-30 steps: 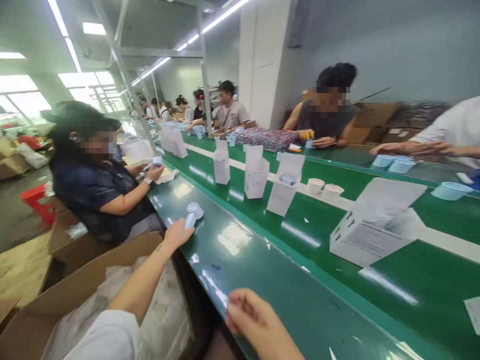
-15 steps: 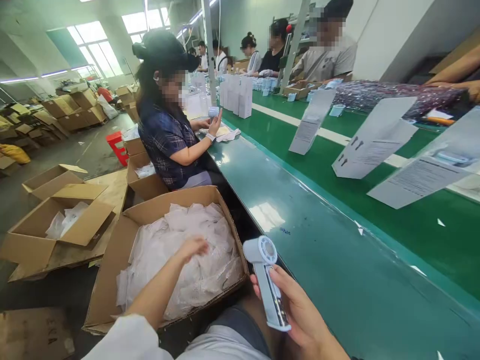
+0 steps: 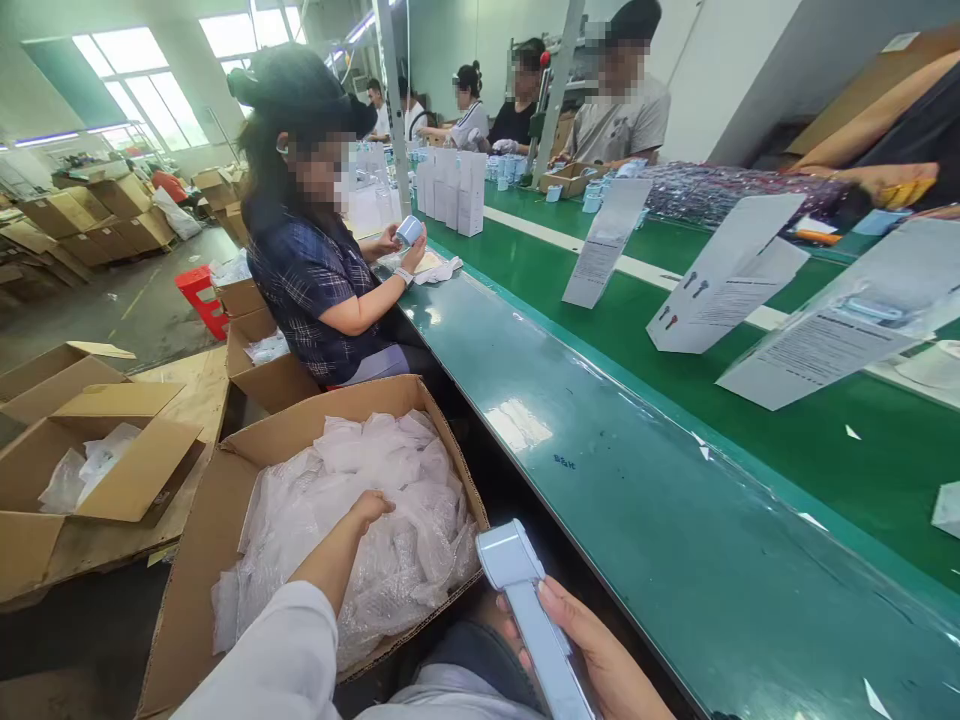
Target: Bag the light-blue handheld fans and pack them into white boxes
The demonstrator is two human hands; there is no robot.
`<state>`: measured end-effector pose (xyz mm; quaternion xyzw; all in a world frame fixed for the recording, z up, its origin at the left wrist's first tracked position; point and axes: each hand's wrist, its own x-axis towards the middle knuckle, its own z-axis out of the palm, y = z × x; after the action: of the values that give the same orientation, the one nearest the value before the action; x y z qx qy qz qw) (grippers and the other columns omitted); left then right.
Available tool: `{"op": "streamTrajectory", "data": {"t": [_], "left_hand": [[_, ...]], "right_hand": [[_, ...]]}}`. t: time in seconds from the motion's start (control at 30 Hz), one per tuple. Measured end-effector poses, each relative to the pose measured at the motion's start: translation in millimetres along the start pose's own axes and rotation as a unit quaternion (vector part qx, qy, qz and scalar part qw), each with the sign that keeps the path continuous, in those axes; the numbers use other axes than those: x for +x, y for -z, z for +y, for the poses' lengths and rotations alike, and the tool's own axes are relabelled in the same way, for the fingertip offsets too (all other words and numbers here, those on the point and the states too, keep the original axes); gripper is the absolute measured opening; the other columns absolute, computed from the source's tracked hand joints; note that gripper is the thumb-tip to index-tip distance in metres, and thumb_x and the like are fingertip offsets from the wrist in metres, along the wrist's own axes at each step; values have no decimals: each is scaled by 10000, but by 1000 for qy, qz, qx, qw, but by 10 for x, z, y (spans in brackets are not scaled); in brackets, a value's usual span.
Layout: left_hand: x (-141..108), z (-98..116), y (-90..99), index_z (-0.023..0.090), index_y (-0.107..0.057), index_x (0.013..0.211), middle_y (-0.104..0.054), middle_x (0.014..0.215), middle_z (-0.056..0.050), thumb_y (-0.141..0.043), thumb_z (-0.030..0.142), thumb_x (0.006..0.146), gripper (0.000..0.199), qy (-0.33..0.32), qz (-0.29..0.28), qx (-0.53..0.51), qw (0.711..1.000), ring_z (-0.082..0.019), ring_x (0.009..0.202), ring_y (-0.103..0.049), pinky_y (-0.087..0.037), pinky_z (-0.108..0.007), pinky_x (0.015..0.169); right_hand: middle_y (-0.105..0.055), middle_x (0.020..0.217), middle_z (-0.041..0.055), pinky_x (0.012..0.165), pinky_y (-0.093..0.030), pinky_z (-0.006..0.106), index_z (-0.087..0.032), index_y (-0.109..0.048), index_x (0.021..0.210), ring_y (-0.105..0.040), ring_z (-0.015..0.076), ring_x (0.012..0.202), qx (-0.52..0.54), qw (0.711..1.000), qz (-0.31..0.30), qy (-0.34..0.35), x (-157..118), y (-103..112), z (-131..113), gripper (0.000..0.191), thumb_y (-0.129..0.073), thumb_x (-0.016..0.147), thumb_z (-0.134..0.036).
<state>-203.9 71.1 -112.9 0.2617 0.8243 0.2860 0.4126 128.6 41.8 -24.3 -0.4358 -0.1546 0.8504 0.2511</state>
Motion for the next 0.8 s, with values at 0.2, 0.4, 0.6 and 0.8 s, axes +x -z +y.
{"op": "streamTrajectory", "data": {"t": [0.2, 0.4, 0.6, 0.8], "left_hand": [[-529, 307, -83, 166, -555, 678, -473, 549, 72, -801, 360, 692, 314, -99, -9, -133, 986, -83, 500, -465, -368, -190, 474], [-1396, 594, -348, 123, -695, 682, -640, 617, -46, -788, 408, 636, 303, -148, -287, -296, 899, -160, 549, -569, -452, -269, 503], [-1480, 721, -400, 137, -624, 586, -599, 571, -4, -906, 332, 460, 366, -58, -271, -427, 861, -114, 560, -541, -443, -248, 580], [-1628, 864, -560, 166, -567, 704, -522, 609, 40, -822, 515, 668, 435, -223, -225, -405, 858, -88, 549, -455, -380, -219, 548]], "right_hand": [[-750, 902, 91, 570, -584, 215, -174, -683, 1077, -711, 169, 731, -7, 991, -133, -26, 67, -279, -27, 388, -807, 775, -385], [-736, 879, 96, 506, -569, 210, -166, -600, 1190, -712, 172, 668, -60, 963, -262, 20, 56, -482, -110, 625, -850, 691, -447], [-712, 794, 40, 528, -573, 198, -137, -647, 1019, -694, 141, 649, -113, 971, -194, 79, -141, -212, -186, 422, -815, 746, -412], [-700, 847, 29, 503, -570, 221, -184, -587, 1045, -700, 166, 676, -102, 974, -154, 130, -329, -157, -99, 418, -800, 766, -411]]}}
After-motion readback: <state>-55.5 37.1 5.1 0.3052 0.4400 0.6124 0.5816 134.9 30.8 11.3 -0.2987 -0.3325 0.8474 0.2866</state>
